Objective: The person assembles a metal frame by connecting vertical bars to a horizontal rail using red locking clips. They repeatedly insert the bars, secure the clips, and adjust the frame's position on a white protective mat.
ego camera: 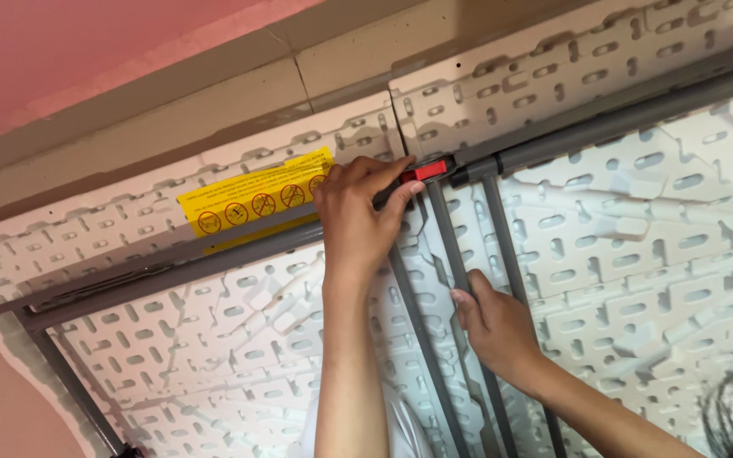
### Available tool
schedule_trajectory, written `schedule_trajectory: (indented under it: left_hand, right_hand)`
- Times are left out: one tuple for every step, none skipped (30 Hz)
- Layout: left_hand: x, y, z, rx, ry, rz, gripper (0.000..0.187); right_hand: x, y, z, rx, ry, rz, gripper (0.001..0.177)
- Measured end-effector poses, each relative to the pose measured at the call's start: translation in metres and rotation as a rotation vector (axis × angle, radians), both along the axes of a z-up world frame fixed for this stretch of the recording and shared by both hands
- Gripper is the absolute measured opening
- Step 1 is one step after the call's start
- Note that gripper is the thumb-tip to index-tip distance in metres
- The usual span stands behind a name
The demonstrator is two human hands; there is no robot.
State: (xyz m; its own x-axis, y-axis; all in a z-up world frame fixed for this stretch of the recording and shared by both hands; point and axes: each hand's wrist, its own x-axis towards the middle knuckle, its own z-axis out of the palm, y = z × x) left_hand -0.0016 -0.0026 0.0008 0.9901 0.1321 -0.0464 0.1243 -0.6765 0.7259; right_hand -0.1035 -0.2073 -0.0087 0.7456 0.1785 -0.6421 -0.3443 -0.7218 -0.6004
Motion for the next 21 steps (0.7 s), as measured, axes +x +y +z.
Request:
schedule_trajectory:
  left_hand:
    - [-0.001,-0.002,0.001,0.002,-0.011,0.000,0.031]
    - [-0.001,-0.003,0.001,0.004,-0.022,0.001,0.030]
    - [-0.002,-0.003,0.003,0.006,-0.032,0.000,0.029]
    - [-0.002,-0.003,0.004,0.000,-0.020,0.003,0.029]
    - [-0.002,-0.004,0.005,-0.006,-0.012,0.006,0.030]
    - [-0.001,-0.004,0.006,-0.011,-0.004,0.009,0.031]
    - [-0.001,-0.004,0.008,-0.007,-0.009,0.014,0.030]
    - [-0.001,-0.005,0.009,-0.003,-0.013,0.019,0.030]
    - [0.000,-0.005,0.010,0.002,-0.021,0.023,0.030]
    - [0.001,-0.006,0.011,0.001,-0.018,0.030,0.029]
    - [-0.001,-0.007,0.012,-0.002,-0.008,0.037,0.028]
    - [-0.003,-0.008,0.014,-0.006,0.002,0.045,0.027]
    - [-0.002,-0.008,0.015,-0.004,0.002,0.043,0.027]
    - [-0.001,-0.007,0.015,-0.001,0.002,0.042,0.026]
    - [-0.001,-0.008,0.016,-0.001,0.004,0.042,0.026]
    - [-0.001,-0.008,0.015,0.002,0.010,0.042,0.026]
    - [-0.002,-0.009,0.014,0.004,0.019,0.042,0.027]
    - [-0.003,-0.010,0.012,0.006,0.027,0.042,0.027]
    - [-0.003,-0.010,0.011,0.008,0.023,0.040,0.028]
    - [-0.002,-0.011,0.009,0.009,0.019,0.038,0.028]
    - [-0.003,-0.013,0.007,0.010,0.016,0.037,0.029]
  right_hand:
    - [-0.002,-0.002,-0.003,0.008,0.000,-0.001,0.026]
    - [-0.005,-0.004,-0.006,0.016,0.001,-0.001,0.026]
    - [-0.007,-0.005,-0.009,0.025,0.002,-0.003,0.027]
    - [-0.009,-0.007,-0.013,0.090,0.030,-0.018,0.027]
    - [-0.009,-0.011,-0.017,0.155,0.054,-0.032,0.029]
    - [-0.008,-0.015,-0.022,0.220,0.078,-0.046,0.031]
    - [-0.008,-0.020,-0.027,0.383,0.138,-0.089,0.034]
    - [-0.007,-0.025,-0.032,0.545,0.199,-0.133,0.036]
    - [-0.005,-0.028,-0.037,0.709,0.256,-0.177,0.039]
    - [0.000,-0.032,-0.042,0.799,0.351,-0.206,0.040]
    - [0.003,-0.036,-0.043,0.885,0.454,-0.237,0.040]
    - [0.003,-0.038,-0.043,0.970,0.557,-0.270,0.041]
    - [0.005,-0.036,-0.042,0.946,0.514,-0.255,0.041]
    - [0.006,-0.032,-0.038,0.922,0.471,-0.241,0.042]
    - [0.007,-0.029,-0.034,0.895,0.431,-0.226,0.043]
    - [0.005,-0.024,-0.028,0.603,0.348,-0.157,0.039]
    - [-0.002,-0.018,-0.018,0.310,0.265,-0.088,0.035]
    - [-0.005,-0.014,-0.011,0.018,0.181,-0.018,0.032]
    - [-0.002,-0.009,-0.009,-0.062,0.089,0.073,0.030]
    - [0.001,-0.003,-0.008,-0.143,-0.003,0.164,0.029]
    - [0.003,0.001,-0.006,-0.223,-0.095,0.257,0.030]
